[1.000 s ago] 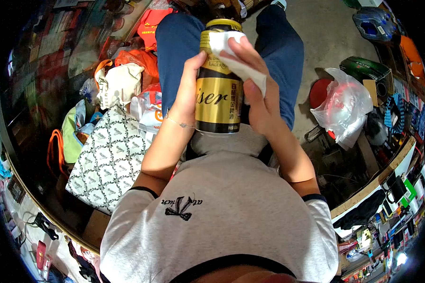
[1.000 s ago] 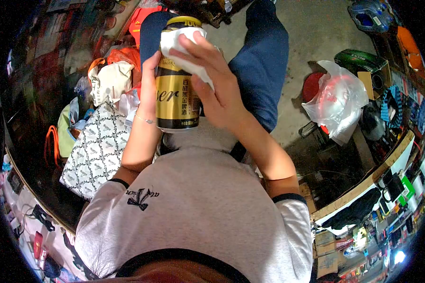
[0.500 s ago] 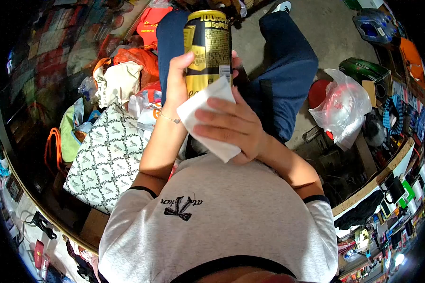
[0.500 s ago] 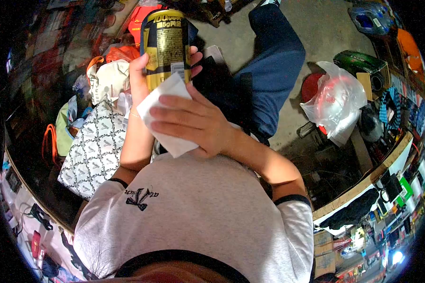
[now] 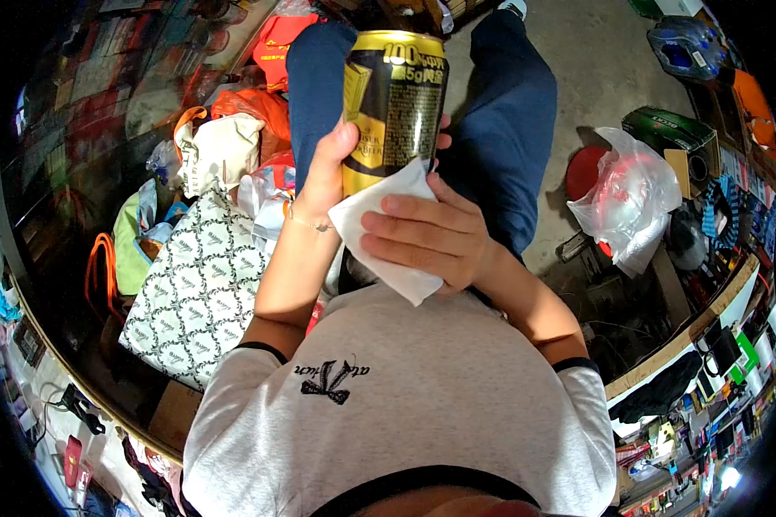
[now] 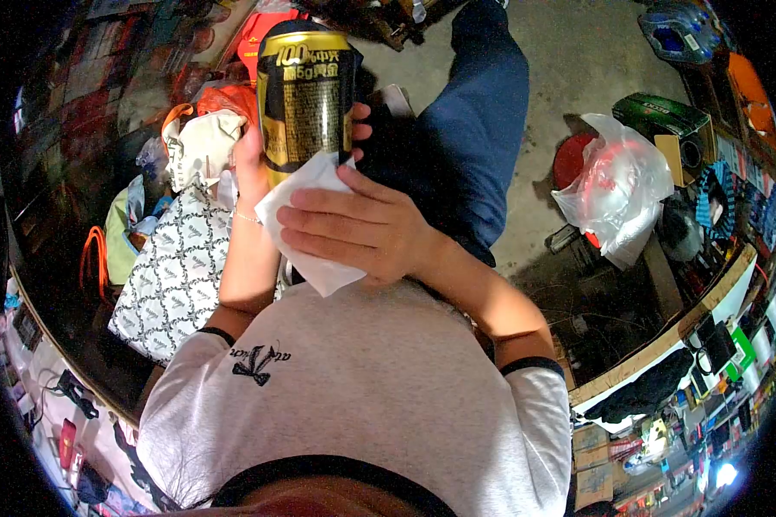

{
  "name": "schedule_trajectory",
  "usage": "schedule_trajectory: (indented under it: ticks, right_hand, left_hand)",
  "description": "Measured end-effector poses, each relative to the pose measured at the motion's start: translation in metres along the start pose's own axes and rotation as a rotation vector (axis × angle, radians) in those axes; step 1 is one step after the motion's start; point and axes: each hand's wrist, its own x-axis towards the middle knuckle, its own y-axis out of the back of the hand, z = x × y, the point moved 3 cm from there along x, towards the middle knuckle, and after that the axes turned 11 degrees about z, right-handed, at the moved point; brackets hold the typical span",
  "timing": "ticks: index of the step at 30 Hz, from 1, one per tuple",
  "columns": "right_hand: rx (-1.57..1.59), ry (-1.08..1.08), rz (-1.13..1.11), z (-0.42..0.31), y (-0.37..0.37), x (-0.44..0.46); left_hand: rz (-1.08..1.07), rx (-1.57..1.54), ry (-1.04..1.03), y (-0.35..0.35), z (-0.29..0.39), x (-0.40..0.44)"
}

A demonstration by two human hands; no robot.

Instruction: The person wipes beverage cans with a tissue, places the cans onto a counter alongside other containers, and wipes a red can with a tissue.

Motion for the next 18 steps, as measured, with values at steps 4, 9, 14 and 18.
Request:
schedule_trajectory:
  ticks: [4, 9, 14, 18]
  right_hand:
    - [0.010, -0.038, 0.053, 0.008, 0.004, 0.002]
    - [-0.090, -0.060, 0.121, 0.018, 0.010, 0.004]
    - [-0.129, -0.184, 0.238, 0.024, 0.023, 0.007]
    - [-0.156, -0.221, 0.329, 0.030, 0.029, 0.014]
  left_hand:
    - [0.092, 0.200, -0.066, 0.001, -0.007, -0.004]
    - [0.131, 0.300, -0.162, -0.009, -0.002, -0.009]
    - [0.019, 0.420, -0.185, 0.013, -0.010, -0.005]
    - [-0.014, 0.493, -0.174, -0.004, -0.002, 0.001]
